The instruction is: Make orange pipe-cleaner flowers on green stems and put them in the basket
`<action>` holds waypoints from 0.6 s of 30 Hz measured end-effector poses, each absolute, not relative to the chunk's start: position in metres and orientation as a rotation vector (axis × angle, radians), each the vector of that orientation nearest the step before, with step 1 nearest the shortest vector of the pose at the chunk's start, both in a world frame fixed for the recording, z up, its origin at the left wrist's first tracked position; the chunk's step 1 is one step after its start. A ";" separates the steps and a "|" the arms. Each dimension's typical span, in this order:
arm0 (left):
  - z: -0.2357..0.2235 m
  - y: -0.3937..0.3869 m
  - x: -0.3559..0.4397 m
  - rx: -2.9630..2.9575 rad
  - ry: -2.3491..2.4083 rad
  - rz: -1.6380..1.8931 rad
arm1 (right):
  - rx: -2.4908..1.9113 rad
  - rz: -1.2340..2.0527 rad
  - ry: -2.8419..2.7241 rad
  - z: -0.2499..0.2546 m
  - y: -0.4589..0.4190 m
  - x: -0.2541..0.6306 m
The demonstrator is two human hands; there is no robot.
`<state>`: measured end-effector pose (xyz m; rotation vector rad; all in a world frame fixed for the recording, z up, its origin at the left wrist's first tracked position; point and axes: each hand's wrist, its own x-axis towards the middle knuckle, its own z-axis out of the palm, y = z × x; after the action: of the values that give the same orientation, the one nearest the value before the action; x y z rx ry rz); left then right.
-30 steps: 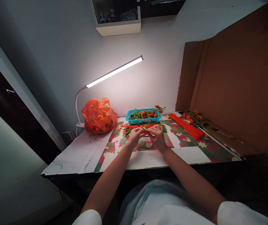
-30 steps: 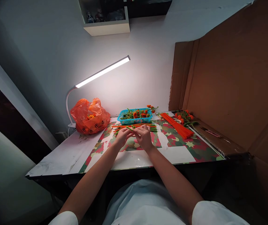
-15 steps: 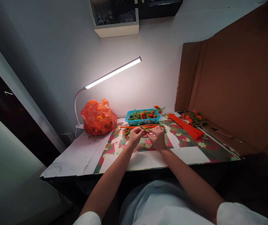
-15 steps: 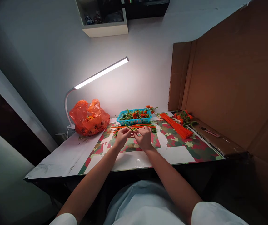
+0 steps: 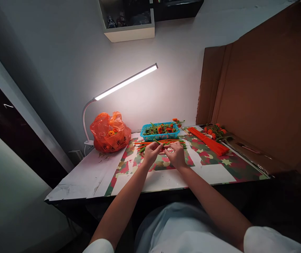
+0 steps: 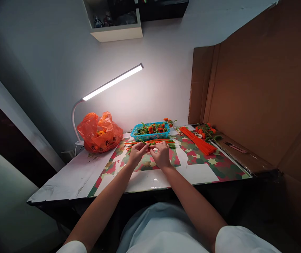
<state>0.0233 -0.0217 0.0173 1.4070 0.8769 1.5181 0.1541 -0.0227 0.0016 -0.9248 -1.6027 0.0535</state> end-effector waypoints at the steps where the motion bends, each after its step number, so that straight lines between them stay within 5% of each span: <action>1: 0.018 -0.021 0.023 1.377 0.881 1.540 | -0.926 0.052 -1.597 0.002 -0.023 0.154; 18: 0.013 -0.018 0.022 1.225 0.865 1.603 | -0.996 -0.230 -1.677 0.001 -0.025 0.155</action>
<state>0.0219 -0.0181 0.0132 1.2254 0.8655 1.6027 0.1548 -0.0253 0.0014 -0.9963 -1.6771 -0.2301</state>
